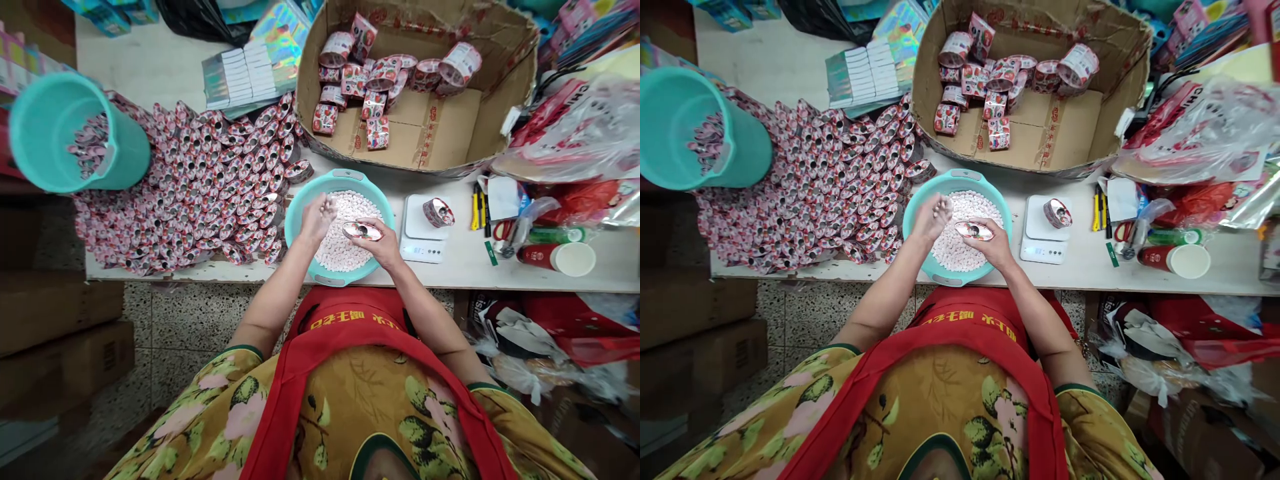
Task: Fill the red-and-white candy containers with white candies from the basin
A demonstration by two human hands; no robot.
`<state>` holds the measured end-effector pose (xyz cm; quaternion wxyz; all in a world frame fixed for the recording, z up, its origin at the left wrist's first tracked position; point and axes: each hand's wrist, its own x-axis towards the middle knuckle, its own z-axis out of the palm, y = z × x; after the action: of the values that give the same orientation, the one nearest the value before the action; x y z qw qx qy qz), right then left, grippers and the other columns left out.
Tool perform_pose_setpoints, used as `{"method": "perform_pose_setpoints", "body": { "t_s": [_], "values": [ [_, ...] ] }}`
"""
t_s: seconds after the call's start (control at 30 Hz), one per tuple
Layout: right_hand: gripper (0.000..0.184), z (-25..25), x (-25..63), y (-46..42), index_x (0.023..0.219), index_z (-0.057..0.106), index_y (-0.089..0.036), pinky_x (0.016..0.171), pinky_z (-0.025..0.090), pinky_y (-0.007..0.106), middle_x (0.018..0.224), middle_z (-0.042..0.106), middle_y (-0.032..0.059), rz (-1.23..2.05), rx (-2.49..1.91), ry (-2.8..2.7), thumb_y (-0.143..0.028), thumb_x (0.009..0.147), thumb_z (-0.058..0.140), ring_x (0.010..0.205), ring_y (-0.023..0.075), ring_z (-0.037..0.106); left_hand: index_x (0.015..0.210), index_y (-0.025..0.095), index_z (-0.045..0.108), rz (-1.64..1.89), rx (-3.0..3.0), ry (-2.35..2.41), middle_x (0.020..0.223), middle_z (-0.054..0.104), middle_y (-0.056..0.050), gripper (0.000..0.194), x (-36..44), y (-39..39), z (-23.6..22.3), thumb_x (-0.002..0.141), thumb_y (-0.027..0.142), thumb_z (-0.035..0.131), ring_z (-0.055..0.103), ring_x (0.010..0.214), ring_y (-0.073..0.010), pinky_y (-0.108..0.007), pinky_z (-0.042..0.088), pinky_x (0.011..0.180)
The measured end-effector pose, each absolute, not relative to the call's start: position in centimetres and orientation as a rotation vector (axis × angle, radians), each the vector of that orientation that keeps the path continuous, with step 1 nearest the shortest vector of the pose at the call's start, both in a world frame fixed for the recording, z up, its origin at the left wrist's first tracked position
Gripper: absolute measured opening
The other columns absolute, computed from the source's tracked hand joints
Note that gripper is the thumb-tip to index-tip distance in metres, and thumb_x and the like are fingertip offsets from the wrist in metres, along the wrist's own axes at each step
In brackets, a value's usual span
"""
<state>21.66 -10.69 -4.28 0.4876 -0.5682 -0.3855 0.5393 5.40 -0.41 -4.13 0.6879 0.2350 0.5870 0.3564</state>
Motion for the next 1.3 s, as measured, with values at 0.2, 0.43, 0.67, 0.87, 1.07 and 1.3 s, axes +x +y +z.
{"method": "perform_pose_setpoints", "body": {
  "t_s": [0.2,0.43,0.67,0.87,1.07,1.3],
  "values": [
    [0.057,-3.2,26.5,-14.7,0.104,0.074,-0.022,0.092,0.055,0.036,0.104,0.076,0.0036,1.252,-1.475,-0.743,-0.044,0.055,0.092,0.097,0.0217,0.07,0.071,0.013,0.061,0.355,0.756,1.318,0.057,0.055,0.002,0.01,7.7,-2.6,-6.0,0.069,0.012,0.07,0.044,0.046,-0.0057,-0.018,0.028,0.043],
    [0.06,-3.3,35.2,-20.7,0.107,0.072,-0.018,0.096,0.055,0.04,0.103,0.076,0.0047,0.891,-1.691,-0.343,-0.04,0.054,0.092,0.096,0.0228,0.07,0.087,0.012,0.069,0.089,1.531,0.851,0.074,0.064,-0.002,0.014,22.8,-1.2,-4.0,0.081,0.01,0.056,0.057,0.065,-0.0122,-0.024,0.045,0.067],
    [0.062,-4.8,39.8,-23.9,0.106,0.072,-0.016,0.097,0.055,0.042,0.102,0.075,0.0059,0.726,-1.726,-0.126,-0.038,0.051,0.093,0.095,0.0226,0.07,0.097,0.014,0.07,-0.201,2.295,0.761,0.103,0.069,-0.012,0.026,31.6,-1.2,-5.1,0.087,0.008,0.047,0.062,0.095,-0.0235,-0.034,0.046,0.085],
    [0.064,-6.1,40.9,-23.8,0.105,0.072,-0.016,0.097,0.056,0.043,0.102,0.076,0.0063,0.741,-1.694,-0.032,-0.039,0.049,0.093,0.094,0.023,0.071,0.105,0.018,0.068,-0.154,2.303,0.699,0.107,0.066,-0.009,0.035,31.7,-0.8,-5.7,0.08,0.003,0.05,0.061,0.096,-0.0215,-0.031,0.045,0.082],
    [0.061,-6.6,41.8,-23.3,0.105,0.072,-0.016,0.095,0.057,0.042,0.1,0.075,0.0056,0.731,-1.694,-0.061,-0.038,0.052,0.092,0.094,0.0219,0.07,0.084,0.017,0.067,0.104,1.896,0.769,0.087,0.068,-0.004,0.021,31.9,0.0,-6.0,0.071,0.002,0.061,0.063,0.083,-0.0173,-0.029,0.048,0.081],
    [0.061,-7.1,42.1,-23.9,0.104,0.071,-0.016,0.092,0.058,0.039,0.099,0.075,0.0042,0.641,-1.687,-0.043,-0.035,0.049,0.091,0.092,0.0208,0.071,0.086,0.014,0.06,0.42,1.016,1.159,0.072,0.067,0.0,0.015,25.5,1.2,-4.5,0.08,0.021,0.071,0.058,0.052,-0.0067,-0.018,0.043,0.052]
  ]
}}
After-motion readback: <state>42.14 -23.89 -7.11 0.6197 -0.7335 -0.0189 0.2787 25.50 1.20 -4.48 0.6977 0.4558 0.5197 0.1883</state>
